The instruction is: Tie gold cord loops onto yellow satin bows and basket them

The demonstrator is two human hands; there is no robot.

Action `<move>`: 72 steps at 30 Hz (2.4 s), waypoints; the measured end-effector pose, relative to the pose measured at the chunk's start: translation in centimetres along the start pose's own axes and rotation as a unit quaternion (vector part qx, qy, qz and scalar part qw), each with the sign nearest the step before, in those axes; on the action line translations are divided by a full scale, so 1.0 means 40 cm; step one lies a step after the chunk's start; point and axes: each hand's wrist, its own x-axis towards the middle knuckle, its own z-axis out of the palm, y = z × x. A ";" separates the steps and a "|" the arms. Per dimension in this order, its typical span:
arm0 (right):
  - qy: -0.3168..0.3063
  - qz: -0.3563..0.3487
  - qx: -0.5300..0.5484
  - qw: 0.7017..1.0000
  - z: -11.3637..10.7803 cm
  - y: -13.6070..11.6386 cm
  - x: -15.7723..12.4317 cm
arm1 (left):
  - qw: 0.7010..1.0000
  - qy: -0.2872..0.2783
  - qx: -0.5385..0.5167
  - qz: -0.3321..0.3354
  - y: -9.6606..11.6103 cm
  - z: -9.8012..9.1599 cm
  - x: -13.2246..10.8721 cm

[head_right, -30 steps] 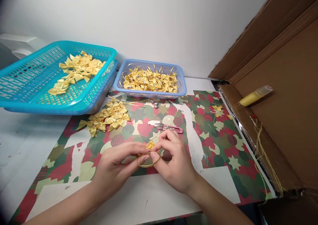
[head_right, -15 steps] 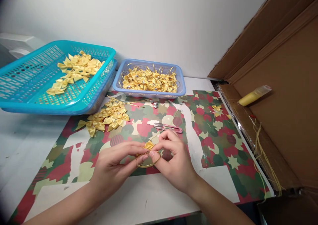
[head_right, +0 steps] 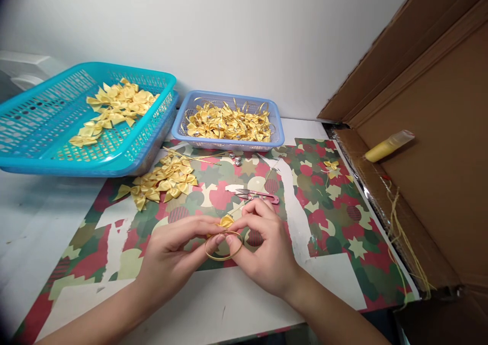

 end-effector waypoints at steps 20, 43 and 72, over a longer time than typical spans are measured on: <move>-0.036 0.099 0.131 0.986 0.018 0.004 -0.005 | 0.994 0.009 0.066 0.082 0.000 -0.002 0.000; -0.007 -0.024 0.027 0.999 -0.003 0.000 -0.009 | 0.995 0.013 0.061 0.077 0.003 -0.007 0.002; 0.015 0.003 0.015 1.000 -0.007 -0.002 -0.003 | 0.999 0.012 0.031 0.037 0.003 0.000 0.000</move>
